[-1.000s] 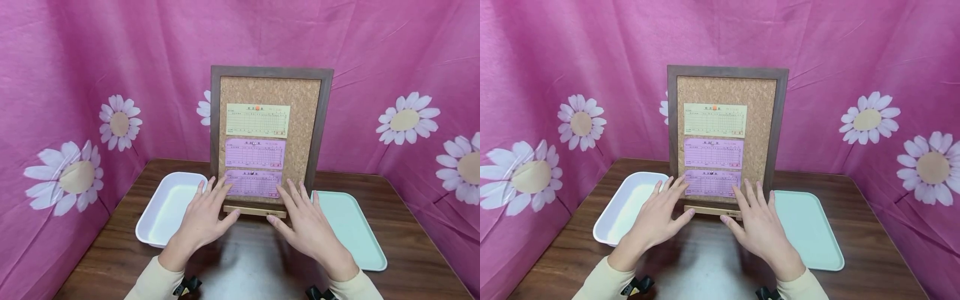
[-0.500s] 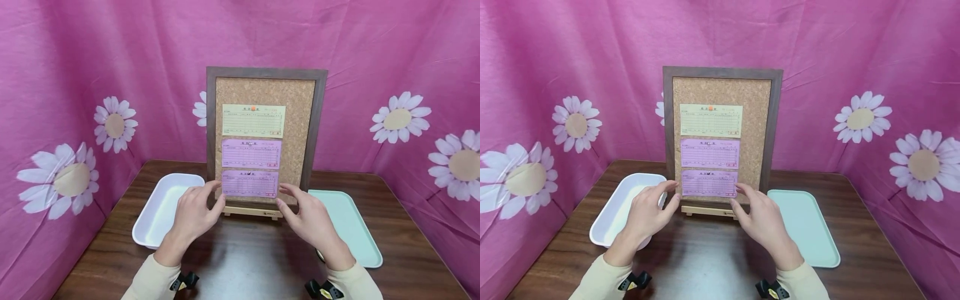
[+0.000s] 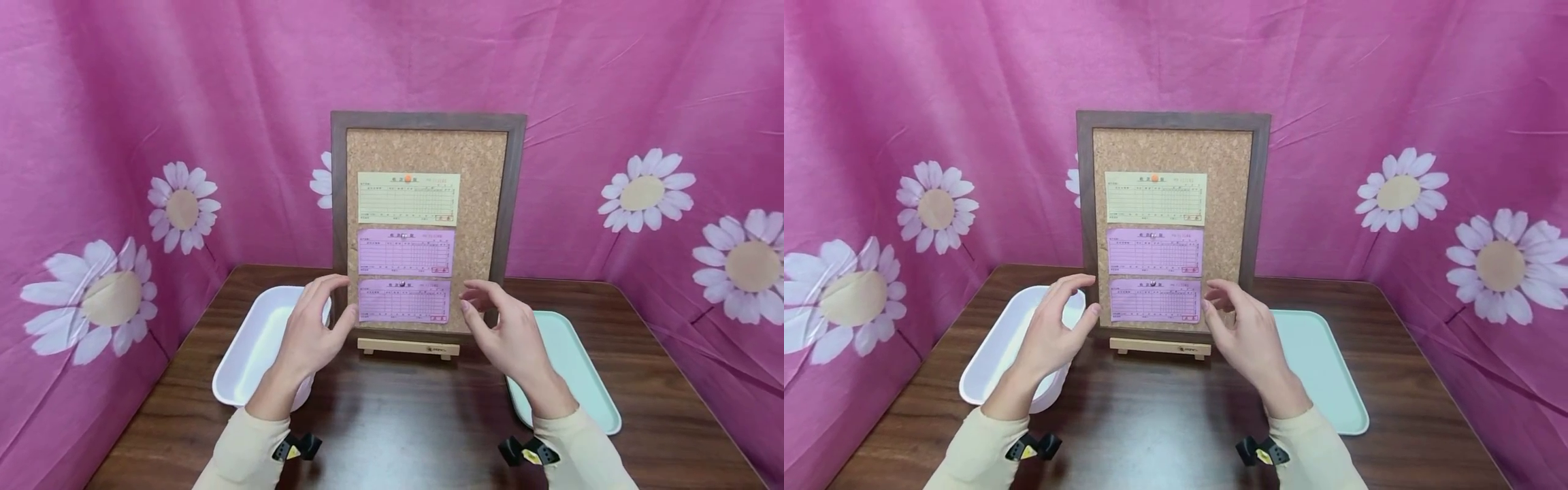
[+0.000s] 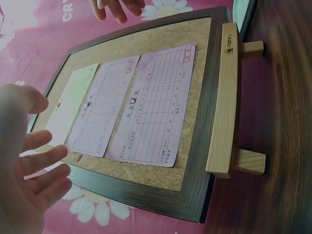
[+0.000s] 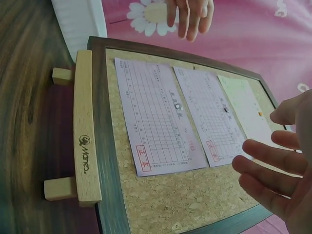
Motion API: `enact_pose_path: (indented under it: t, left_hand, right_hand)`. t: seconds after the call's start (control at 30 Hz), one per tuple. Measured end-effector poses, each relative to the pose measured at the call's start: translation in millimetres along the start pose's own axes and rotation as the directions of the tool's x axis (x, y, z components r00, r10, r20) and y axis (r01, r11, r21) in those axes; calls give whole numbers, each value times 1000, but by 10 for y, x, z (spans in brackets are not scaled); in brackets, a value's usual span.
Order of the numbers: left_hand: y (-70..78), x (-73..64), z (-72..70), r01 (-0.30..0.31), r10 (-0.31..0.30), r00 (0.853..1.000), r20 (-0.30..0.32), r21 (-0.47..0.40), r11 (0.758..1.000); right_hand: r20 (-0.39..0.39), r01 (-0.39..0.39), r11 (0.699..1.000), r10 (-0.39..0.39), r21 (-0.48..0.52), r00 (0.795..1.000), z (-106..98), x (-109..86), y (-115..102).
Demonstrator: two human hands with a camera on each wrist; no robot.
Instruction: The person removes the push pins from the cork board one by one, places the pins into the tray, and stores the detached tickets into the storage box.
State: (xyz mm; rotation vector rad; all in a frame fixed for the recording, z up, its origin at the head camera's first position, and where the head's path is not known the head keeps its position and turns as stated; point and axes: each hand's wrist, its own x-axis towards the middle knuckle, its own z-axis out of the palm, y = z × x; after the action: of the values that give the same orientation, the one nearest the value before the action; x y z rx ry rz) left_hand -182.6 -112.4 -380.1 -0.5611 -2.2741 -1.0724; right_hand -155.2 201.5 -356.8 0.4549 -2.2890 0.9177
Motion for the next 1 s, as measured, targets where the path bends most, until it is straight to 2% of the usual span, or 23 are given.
enact_pose_path:
  t: [0.27,0.5,0.63,0.8,1.0]
  left_hand:
    - [-65,71,-54,17,-19,999,-35,-48,999]
    - [-91,157,-74,38,-40,999,-27,-78,996]
    - [-128,204,-68,54,-57,998,-28,-98,994]
    - [-181,279,-64,60,-69,996,-57,-139,988]
    - [-182,367,-72,97,-106,993,-46,-163,982]
  right_hand:
    - [12,22,999,-22,28,1000,1,108,21]
    - [6,31,999,-32,42,999,-24,200,46]
    - [17,29,999,-30,33,999,-37,247,43]
    - [21,55,998,-56,12,998,-37,314,39]
    - [22,91,996,-92,6,996,-19,400,32]
